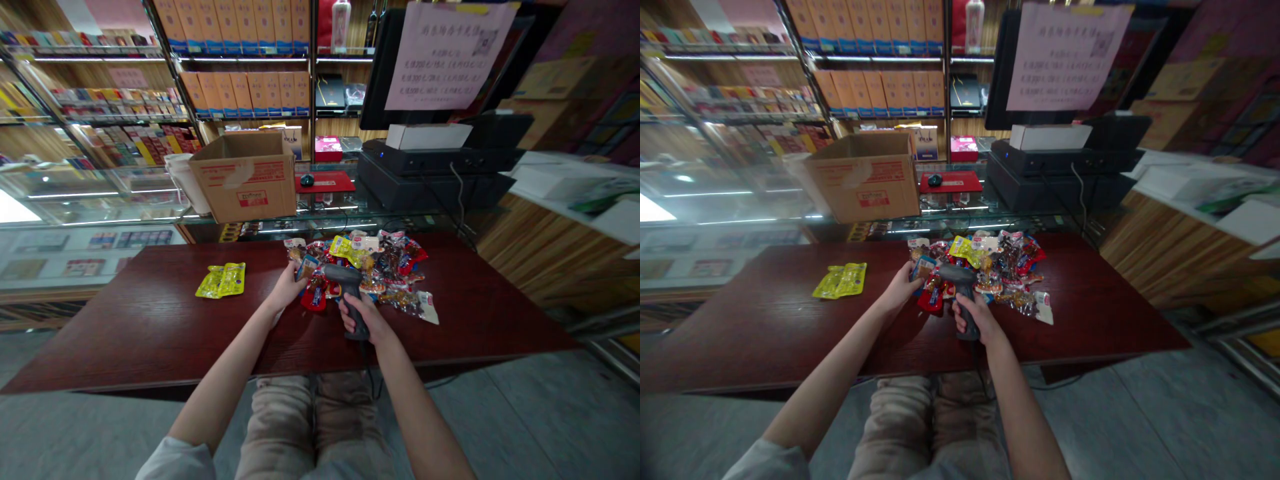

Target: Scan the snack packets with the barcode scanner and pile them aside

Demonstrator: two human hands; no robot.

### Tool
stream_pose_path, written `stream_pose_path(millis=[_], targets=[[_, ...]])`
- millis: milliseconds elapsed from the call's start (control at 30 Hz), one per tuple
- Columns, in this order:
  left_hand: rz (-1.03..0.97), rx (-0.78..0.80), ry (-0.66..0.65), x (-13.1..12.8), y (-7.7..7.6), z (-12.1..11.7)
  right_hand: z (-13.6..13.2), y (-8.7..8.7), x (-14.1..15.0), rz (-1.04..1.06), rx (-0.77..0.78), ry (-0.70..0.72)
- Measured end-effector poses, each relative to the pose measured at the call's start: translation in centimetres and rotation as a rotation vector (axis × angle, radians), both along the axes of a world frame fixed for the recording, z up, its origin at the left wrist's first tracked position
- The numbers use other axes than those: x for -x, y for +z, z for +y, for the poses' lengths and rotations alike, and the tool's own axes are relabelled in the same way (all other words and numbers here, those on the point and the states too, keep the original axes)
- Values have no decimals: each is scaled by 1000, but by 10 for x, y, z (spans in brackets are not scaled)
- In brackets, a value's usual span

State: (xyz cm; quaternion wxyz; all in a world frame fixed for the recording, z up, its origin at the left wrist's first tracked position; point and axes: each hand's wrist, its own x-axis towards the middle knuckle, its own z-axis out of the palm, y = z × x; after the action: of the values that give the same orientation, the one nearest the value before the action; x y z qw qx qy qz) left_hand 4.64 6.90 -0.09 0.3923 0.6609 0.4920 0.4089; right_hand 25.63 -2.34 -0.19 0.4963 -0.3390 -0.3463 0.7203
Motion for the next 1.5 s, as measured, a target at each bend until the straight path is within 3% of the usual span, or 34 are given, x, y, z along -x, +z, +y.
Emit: stream_pose_path(millis=[167,533,733,900,1000,1100,1200,1300,1400,1500], targets=[[-21,-51,-46,-5,-1,-12,-1,-2,0,35,-40,66],[164,-32,63,2,6,-19,-3,2,1,39,-30,72],[486,-49,345,60,27,-9,-3,3,-1,73,-39,39],[963,18,625,120,36,-8,-1,6,-1,78,-48,-26],[1086,5,738,133,38,-13,9,14,-4,33,-62,-30],[1087,-129,749,118,40,-13,24,27,-14,-42,-86,-35],[969,-162,512,81,38,-3,40,37,-30,-69,-121,-30],[792,-55,338,39,29,17,48,36,-47,-46,-142,-5],[718,118,317,8,19,39,49,27,-59,-47,-135,-1],[687,214,347,-4,11,55,48,20,-64,-53,-128,-34]])
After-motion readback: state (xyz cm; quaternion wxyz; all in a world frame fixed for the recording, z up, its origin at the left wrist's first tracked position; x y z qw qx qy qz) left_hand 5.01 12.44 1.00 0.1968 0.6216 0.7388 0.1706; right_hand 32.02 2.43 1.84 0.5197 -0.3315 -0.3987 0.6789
